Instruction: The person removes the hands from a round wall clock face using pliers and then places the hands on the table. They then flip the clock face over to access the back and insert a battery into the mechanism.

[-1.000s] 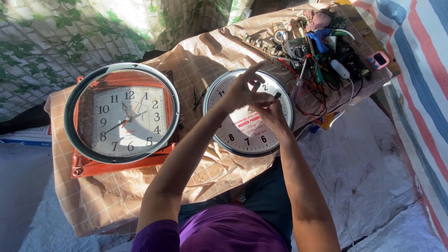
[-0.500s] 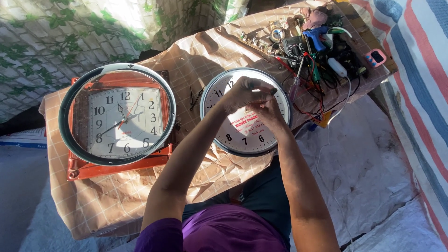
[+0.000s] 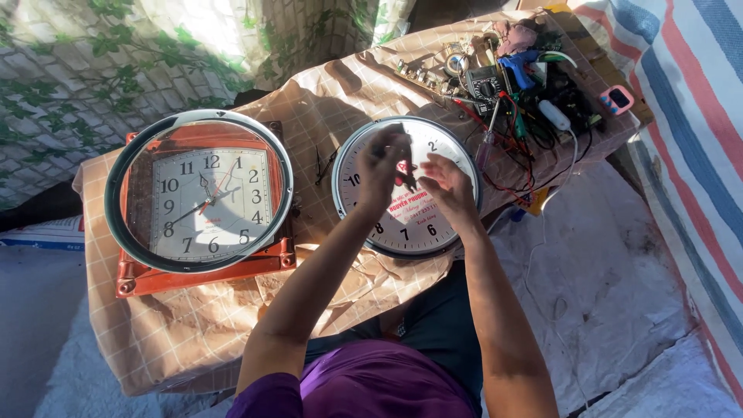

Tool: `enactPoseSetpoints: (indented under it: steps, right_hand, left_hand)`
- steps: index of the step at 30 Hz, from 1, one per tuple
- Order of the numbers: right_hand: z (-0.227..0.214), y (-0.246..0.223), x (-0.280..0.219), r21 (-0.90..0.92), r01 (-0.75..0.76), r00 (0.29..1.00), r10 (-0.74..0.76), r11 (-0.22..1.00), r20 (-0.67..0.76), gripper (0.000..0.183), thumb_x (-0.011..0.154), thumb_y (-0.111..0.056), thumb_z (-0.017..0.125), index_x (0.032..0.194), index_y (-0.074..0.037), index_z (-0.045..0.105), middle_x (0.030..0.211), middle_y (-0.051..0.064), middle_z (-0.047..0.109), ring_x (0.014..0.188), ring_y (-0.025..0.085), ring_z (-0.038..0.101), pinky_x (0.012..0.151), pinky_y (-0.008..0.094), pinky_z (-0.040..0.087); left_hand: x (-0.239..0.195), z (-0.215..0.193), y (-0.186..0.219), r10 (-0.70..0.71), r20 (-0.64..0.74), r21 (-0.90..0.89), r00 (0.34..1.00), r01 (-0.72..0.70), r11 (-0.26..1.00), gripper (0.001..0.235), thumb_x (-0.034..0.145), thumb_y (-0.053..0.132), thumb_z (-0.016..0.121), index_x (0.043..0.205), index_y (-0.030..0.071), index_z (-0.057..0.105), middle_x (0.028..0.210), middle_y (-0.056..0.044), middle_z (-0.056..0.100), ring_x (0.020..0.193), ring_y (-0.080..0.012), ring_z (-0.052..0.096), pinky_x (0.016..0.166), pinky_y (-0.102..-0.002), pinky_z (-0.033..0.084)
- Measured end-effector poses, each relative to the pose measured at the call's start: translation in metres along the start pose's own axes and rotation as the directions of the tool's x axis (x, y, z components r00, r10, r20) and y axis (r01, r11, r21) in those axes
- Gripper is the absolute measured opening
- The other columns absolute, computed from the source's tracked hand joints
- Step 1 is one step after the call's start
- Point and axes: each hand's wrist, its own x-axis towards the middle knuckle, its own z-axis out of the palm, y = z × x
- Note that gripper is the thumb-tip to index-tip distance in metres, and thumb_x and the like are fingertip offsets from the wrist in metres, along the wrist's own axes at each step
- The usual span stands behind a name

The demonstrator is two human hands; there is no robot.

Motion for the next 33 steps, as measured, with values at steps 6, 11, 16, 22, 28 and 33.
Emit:
enactPoseSetpoints:
  steps: [6,11,16,22,28,33]
  right_hand:
    - [0.008,0.055,0.003,-0.440,0.027,0.998,-0.053,0.898,-0.046,0.030,0.097,-0.022,0.077,0.120,-0.004,0.073,0.104,0.018,0.065,0.095,0.030,0.068,0.084,0.041,0.057]
    - [0.024,0.042,0.012,-0.601,0.060,0.994,-0.104,0.797,-0.039,0.018,0.094,-0.017,0.076,0.109,-0.008,0.077,0.097,0.014,0.069,0.092,0.032,0.071,0.082,0.042,0.059]
    - [0.030,0.061,0.025,-0.724,0.092,0.992,-0.122,0.683,0.011,0.011,0.096,-0.024,0.074,0.100,-0.014,0.076,0.090,0.010,0.070,0.086,0.029,0.072,0.078,0.041,0.060]
    - [0.034,0.063,0.031,-0.693,0.098,0.995,-0.082,0.714,0.056,0.012,0.095,-0.005,0.064,0.099,-0.008,0.075,0.093,0.020,0.071,0.092,0.040,0.072,0.082,0.048,0.059]
    - [0.027,0.032,0.029,-0.651,0.144,0.987,-0.059,0.745,0.151,0.015,0.094,0.001,0.065,0.102,-0.007,0.075,0.099,0.020,0.071,0.099,0.041,0.071,0.089,0.048,0.058]
    - [0.020,0.002,0.019,-0.659,0.081,0.995,-0.019,0.747,0.101,0.010,0.099,-0.011,0.066,0.101,-0.007,0.075,0.090,0.019,0.069,0.090,0.035,0.070,0.081,0.045,0.058]
  left_hand:
    - [-0.001,-0.047,0.034,-0.165,-0.210,-0.246,0.964,0.111,0.963,0.014,0.094,0.006,0.071,0.102,-0.003,0.065,0.088,-0.018,0.069,0.079,-0.0278,0.073,0.056,-0.044,0.065]
    - [-0.042,-0.088,0.028,-0.382,-0.247,-0.414,0.891,0.259,0.872,0.009,0.093,0.008,0.072,0.095,0.003,0.065,0.085,-0.017,0.067,0.074,-0.0279,0.068,0.068,-0.043,0.060]
    - [-0.068,-0.112,0.030,-0.484,-0.198,-0.483,0.852,0.345,0.805,0.014,0.093,0.013,0.073,0.099,0.004,0.064,0.090,-0.020,0.071,0.084,-0.0313,0.073,0.076,-0.045,0.058]
    - [-0.083,-0.140,0.012,-0.505,-0.146,-0.460,0.850,0.394,0.796,0.016,0.092,0.015,0.075,0.102,0.006,0.066,0.089,-0.016,0.072,0.083,-0.0282,0.074,0.081,-0.044,0.059]
    - [-0.099,-0.135,0.021,-0.539,-0.077,-0.414,0.839,0.465,0.782,0.015,0.092,0.015,0.074,0.104,0.006,0.069,0.095,-0.020,0.075,0.088,-0.0316,0.076,0.077,-0.045,0.060]
    - [-0.114,-0.130,0.027,-0.576,-0.041,-0.407,0.816,0.513,0.756,0.017,0.092,0.019,0.073,0.105,0.010,0.067,0.098,-0.019,0.075,0.096,-0.0329,0.075,0.080,-0.044,0.060]
